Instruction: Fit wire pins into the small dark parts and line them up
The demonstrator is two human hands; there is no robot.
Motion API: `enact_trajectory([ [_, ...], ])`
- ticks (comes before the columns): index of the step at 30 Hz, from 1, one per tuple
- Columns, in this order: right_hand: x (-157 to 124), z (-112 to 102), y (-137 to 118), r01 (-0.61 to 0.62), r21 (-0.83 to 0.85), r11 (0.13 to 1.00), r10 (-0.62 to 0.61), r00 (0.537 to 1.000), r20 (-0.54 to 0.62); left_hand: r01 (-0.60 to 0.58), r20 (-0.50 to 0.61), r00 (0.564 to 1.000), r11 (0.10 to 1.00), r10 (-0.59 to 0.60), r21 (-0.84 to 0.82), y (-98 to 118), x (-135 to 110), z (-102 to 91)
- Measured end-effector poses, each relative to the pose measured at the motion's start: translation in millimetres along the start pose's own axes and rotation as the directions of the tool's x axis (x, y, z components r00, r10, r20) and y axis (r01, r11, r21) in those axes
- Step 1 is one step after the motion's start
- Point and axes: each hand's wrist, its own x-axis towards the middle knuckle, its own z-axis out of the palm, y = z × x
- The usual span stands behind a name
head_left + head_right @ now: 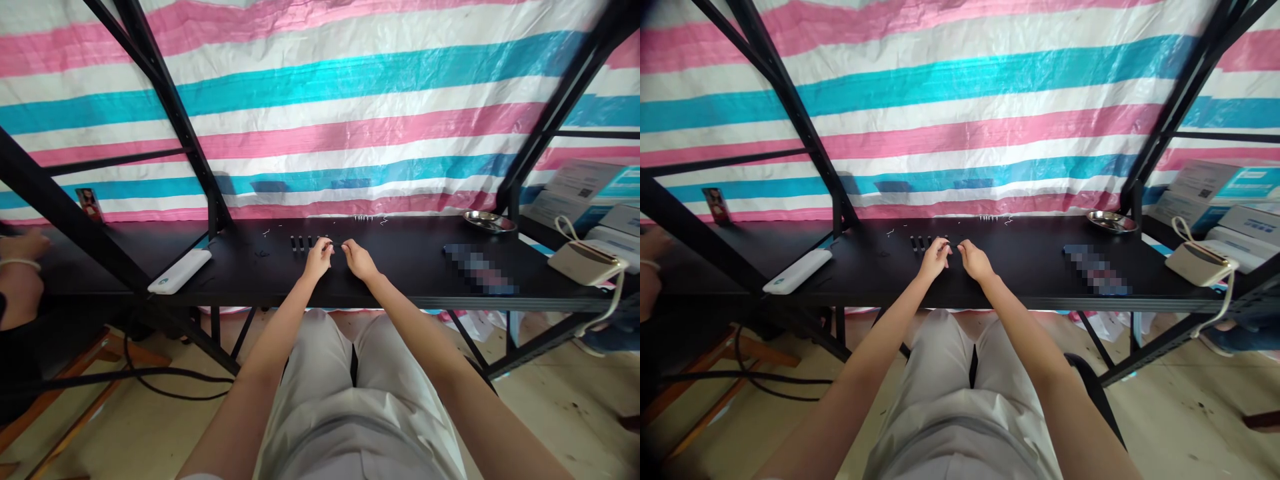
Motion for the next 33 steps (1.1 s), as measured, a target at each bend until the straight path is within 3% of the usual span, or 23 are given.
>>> enact_trajectory([
  [9, -1, 0, -1, -0.037, -0.077, 0.996, 0.032, 0.998, -0.061, -0.001, -0.036, 0.999, 0.997, -0.002, -0.081, 14, -6, -1.9],
  [17, -1, -3, 1, -0.08, 0.032, 0.996, 0.082, 0.992, -0.097, -0.005, -0.161, 0.987, 0.992, -0.015, -0.127, 15, -5, -4.9],
  [24, 2, 4, 8, 0.007, 0.122, 0.992, -0.003, 0.999, -0.032, 0.037, -0.197, 0.979, 0.992, -0.061, -0.122, 7, -3, -4.7],
  [29, 1, 4, 6, 0.03, 0.036, 0.999, -0.028, 0.999, -0.037, 0.05, -0.171, 0.983, 0.995, -0.064, -0.087, 9, -3, -5.2],
  [33, 2, 5, 8, 0.1, -0.083, 0.991, -0.104, 0.994, -0.044, 0.076, -0.27, 0.96, 0.997, -0.079, -0.02, 9, -3, -8.0],
])
